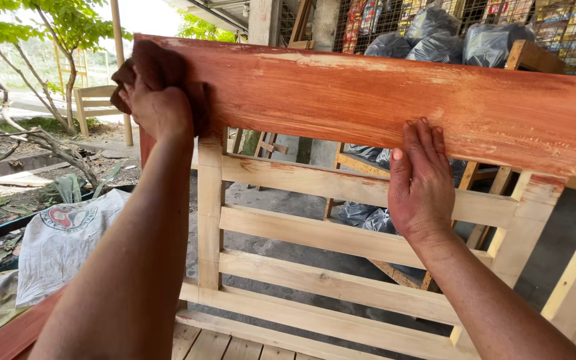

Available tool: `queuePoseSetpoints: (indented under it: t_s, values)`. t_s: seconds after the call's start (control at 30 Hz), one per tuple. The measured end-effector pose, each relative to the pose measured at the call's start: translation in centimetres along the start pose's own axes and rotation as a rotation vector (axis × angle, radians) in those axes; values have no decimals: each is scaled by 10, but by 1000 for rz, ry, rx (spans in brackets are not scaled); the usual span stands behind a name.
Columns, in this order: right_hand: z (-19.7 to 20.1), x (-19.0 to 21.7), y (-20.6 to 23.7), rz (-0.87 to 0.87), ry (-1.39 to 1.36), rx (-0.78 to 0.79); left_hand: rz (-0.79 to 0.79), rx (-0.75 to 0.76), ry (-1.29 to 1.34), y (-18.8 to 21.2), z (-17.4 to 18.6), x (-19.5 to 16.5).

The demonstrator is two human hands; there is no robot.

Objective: The person wipes reddish wood stain onto wooden chairs and a bench using a cloth, dipping the cloth into a bucket of stain. They first work on already-stained chairs, then move to an unfinished bench, coating its seat slats and backrest rail with stain by hand.

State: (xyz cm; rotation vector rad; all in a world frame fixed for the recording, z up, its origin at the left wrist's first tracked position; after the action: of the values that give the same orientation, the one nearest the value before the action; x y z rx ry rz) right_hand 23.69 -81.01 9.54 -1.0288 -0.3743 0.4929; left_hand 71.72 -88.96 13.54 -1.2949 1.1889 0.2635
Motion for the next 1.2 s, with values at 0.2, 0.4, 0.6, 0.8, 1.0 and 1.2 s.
queuePoseSetpoints:
  t_s: [0.2, 0.4, 0.6, 0.8, 1.0, 1.2]
  values:
    - [23, -15, 7, -25, -114, -43, -252, 136, -142, 84, -29, -35]
    - [70, -57, 20, -87, -72, -166, -458, 193, -119, 187, -70, -88]
    - [114, -103, 51, -139, -102, -252, -699, 438, -159, 307, -130, -162]
    - [154, -139, 76, -193, -68, -296, -790, 578, -219, 400, -202, -221]
    - [185, -164, 93, -271, -3, -281, -925, 642, -234, 484, -248, -280]
    - [180, -169, 100, -323, 34, -250, -1129, 914, -407, 483, -258, -278]
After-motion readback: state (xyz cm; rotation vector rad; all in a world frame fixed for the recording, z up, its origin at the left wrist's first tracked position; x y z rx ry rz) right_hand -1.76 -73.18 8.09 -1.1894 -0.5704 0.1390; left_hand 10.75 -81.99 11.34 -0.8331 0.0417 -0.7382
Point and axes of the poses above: each hand's wrist, its own y-axis away from the middle knuckle, its own z-axis out of the back of the hand, x = y × z, the point moved 8 cm from there along -y, towards the middle knuckle, and after that the axes turned 12 degrees about x, right-handed, at the moved point
